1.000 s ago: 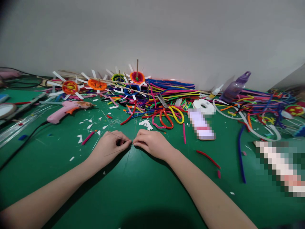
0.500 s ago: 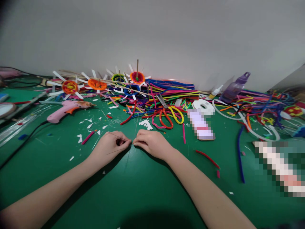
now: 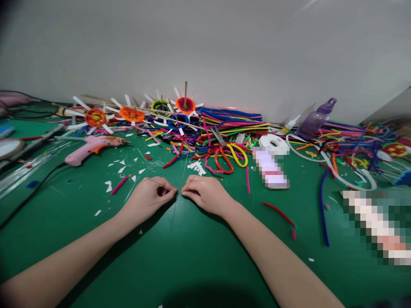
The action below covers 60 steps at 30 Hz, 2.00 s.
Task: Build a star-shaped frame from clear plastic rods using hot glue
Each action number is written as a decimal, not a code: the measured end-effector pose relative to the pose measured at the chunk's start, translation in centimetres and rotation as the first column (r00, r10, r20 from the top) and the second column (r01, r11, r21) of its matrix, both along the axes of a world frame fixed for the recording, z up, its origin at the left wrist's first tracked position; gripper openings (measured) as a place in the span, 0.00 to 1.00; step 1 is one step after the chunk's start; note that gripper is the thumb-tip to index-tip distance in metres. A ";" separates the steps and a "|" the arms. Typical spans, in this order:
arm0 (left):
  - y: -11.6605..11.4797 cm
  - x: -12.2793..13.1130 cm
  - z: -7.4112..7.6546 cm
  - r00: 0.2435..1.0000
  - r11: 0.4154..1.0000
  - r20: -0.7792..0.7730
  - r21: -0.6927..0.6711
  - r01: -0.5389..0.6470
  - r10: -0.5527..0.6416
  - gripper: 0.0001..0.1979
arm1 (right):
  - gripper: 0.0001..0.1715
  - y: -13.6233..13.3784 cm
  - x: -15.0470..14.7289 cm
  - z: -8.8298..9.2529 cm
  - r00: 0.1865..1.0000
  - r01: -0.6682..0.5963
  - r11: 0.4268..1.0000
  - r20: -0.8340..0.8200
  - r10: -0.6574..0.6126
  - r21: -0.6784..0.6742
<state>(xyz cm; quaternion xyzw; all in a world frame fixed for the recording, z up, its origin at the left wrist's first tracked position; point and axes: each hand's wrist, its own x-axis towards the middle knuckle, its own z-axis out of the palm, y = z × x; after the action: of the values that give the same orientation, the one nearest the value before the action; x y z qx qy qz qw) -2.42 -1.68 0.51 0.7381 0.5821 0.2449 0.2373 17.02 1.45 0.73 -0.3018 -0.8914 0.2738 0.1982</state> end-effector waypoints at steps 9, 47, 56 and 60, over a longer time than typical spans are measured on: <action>0.0 0.0 -0.1 1.000 1.000 -0.010 0.000 -0.003 0.003 0.09 | 0.09 -0.1 0.1 -0.5 0.998 0.052 0.998 -0.024 -0.052 0.022; -0.2 -1.1 -1.0 0.970 0.962 -0.149 0.166 0.216 -0.192 0.07 | 0.12 -0.3 -0.9 -0.4 0.973 0.232 0.970 -0.023 -0.231 0.074; 0.0 -1.3 -1.5 0.928 0.908 -0.266 0.258 0.330 -0.262 0.11 | 0.11 0.3 -0.8 -0.6 0.975 0.222 0.973 -0.033 -0.220 0.062; 0.1 -1.3 -1.5 0.925 0.905 -0.278 0.264 0.334 -0.260 0.12 | 0.11 0.3 -0.8 -0.6 0.973 0.232 0.970 -0.024 -0.231 0.074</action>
<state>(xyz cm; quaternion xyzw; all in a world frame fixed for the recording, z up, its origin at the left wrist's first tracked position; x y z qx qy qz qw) -3.72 -1.60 -0.96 0.8703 0.4408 0.2033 0.0835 16.22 1.73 0.10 -0.3940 -0.8583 0.2168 0.2470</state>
